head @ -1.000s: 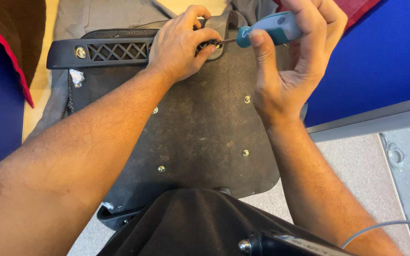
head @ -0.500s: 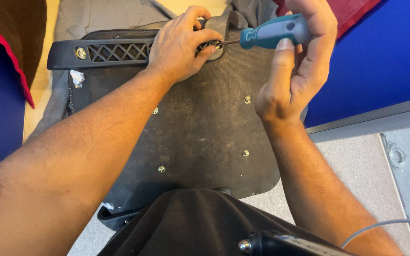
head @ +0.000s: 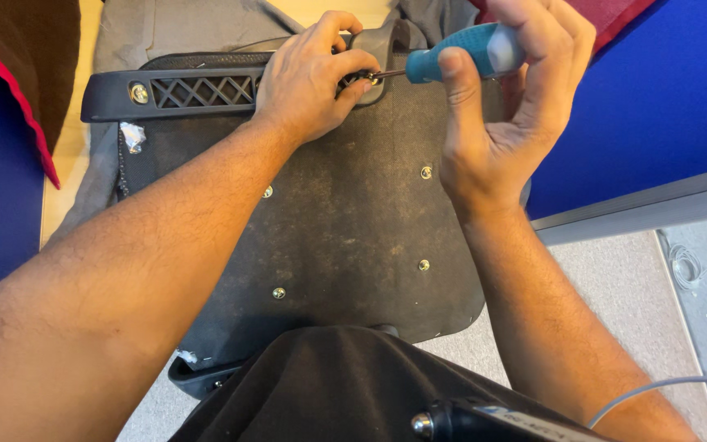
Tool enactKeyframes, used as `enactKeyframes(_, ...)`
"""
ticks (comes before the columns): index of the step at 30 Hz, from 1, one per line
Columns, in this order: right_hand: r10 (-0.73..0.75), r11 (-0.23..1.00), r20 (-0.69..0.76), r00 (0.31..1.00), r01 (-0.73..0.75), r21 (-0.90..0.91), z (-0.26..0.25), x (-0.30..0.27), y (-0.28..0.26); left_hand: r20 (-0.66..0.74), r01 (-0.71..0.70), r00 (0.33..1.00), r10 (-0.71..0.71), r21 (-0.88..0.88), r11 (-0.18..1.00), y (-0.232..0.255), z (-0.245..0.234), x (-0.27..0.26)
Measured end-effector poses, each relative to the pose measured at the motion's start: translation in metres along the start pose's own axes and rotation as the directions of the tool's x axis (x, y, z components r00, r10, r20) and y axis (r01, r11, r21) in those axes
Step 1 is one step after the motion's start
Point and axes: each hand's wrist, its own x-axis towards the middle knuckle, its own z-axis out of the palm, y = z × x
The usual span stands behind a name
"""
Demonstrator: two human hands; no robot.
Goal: The person uses a screwdriver to remove screws from a plastic bracket attached to a black upholstered chair seat. After removing the screws, the bracket is lifted off the seat.
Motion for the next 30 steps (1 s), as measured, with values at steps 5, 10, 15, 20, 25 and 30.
enactKeyframes(5, 0.067, 0.982, -0.005, 0.998, -0.065, 0.177, -0.002, -0.004, 0.001, 0.028, 0.026, 0.999, -0.026, -0.018, 0.999, 0.001, -0.002, 0.002)
enactKeyframes(10, 0.016, 0.997, -0.070, 0.997, -0.011, 0.073, -0.003, -0.009, -0.001, 0.058, 0.032, 0.998, -0.030, -0.023, 0.999, 0.002, -0.007, 0.003)
enactKeyframes(15, 0.065, 0.980, -0.077, 0.995, -0.049, 0.192, -0.005, -0.009, -0.009, 0.218, 0.127, 0.969, -0.114, -0.049, 0.991, -0.007, -0.025, 0.002)
enactKeyframes(20, 0.085, 0.951, -0.040, 0.996, -0.069, 0.302, 0.004, -0.010, -0.019, 0.219, 0.123, 0.967, -0.126, 0.030, 0.992, -0.027, -0.058, -0.014)
enactKeyframes(25, 0.051, 0.912, 0.005, 0.999, -0.048, 0.408, 0.031, -0.008, -0.032, 0.195, 0.191, 0.957, -0.216, 0.141, 0.971, -0.039, -0.078, -0.038)
enactKeyframes(30, 0.036, 0.870, 0.064, 0.997, -0.063, 0.490, 0.055, -0.007, -0.044, -0.047, 0.176, 0.984, -0.171, 0.120, 0.977, -0.031, -0.068, -0.059)
